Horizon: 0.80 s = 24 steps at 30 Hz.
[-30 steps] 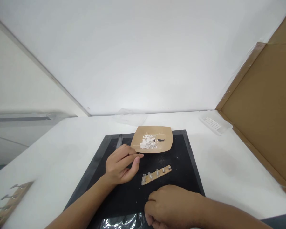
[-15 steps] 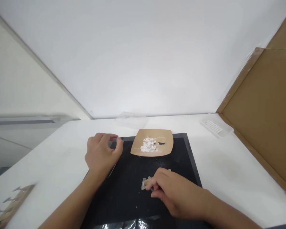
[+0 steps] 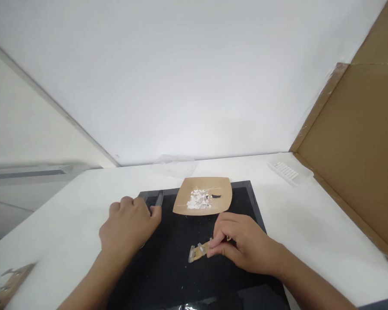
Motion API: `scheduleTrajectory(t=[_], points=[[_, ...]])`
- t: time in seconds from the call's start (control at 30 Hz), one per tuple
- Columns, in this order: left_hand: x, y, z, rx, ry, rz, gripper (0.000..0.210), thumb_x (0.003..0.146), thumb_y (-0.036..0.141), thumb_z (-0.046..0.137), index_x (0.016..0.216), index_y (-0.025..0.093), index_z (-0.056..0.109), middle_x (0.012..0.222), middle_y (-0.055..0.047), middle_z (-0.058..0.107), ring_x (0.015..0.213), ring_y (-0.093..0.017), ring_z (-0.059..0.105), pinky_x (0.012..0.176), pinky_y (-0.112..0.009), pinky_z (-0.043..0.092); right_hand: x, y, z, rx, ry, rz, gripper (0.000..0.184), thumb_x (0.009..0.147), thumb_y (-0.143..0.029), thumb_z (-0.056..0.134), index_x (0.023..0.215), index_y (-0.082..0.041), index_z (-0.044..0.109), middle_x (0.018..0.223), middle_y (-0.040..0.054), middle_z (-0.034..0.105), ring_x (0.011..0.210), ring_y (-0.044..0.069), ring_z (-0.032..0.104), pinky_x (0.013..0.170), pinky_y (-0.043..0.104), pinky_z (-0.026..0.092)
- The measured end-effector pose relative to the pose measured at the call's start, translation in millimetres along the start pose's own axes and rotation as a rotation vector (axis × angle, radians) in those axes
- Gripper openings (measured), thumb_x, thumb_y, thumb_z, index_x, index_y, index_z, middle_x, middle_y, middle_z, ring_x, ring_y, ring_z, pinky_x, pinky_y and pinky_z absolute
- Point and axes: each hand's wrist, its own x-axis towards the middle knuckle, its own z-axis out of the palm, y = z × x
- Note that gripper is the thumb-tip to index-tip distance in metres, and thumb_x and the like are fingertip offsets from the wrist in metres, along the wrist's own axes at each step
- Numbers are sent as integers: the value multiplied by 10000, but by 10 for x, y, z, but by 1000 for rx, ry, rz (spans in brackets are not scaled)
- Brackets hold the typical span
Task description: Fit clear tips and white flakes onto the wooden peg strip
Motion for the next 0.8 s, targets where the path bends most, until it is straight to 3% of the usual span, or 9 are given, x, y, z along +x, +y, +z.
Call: scheduleTrajectory(t=[0.17,0.27,0.4,0.53,0.7,0.8], points=[[36,-240,236,-15,-253,6,442,848,483,525,760,123,766,957,-269,681,900,-455,665,631,-517,536,15,53,-12,2,100,24,159,1040,-300,675,901,-228,647,978,19,752,870,151,720,768,280,566],[36,-300,307,32,-220,93,445,851,475,515,670,148,755,922,-279,707,899,-458,684,755,-571,523,22,105,-11,8,133,107,169,1062,-280,612,904,-227,637,980,27,775,901,166,741,794,295,579],[5,-291,305,45,-136,151,449,869,496,536,588,187,702,814,-222,714,879,-426,686,922,-657,439,48,204,-12,-89,201,208,193,1042,-311,648,869,-226,644,876,2,728,756,148,700,710,276,537],[0,-262,289,-49,-123,163,414,885,451,543,585,201,678,824,-195,711,888,-398,650,888,-749,386,55,294,-5,-59,315,228,219,1032,-390,673,879,-233,669,845,3,696,719,158,697,691,293,551],[48,-259,274,-27,-211,131,267,859,273,564,635,204,691,866,-168,706,930,-399,641,862,-733,399,50,338,23,0,435,199,254,1018,-455,691,886,-239,697,830,19,700,720,180,698,682,313,580],[37,-231,285,4,-175,127,253,861,235,553,654,192,691,878,-169,703,910,-394,647,860,-715,404,56,367,41,-33,445,266,264,1029,-478,664,927,-239,709,831,28,712,731,191,692,638,305,566]])
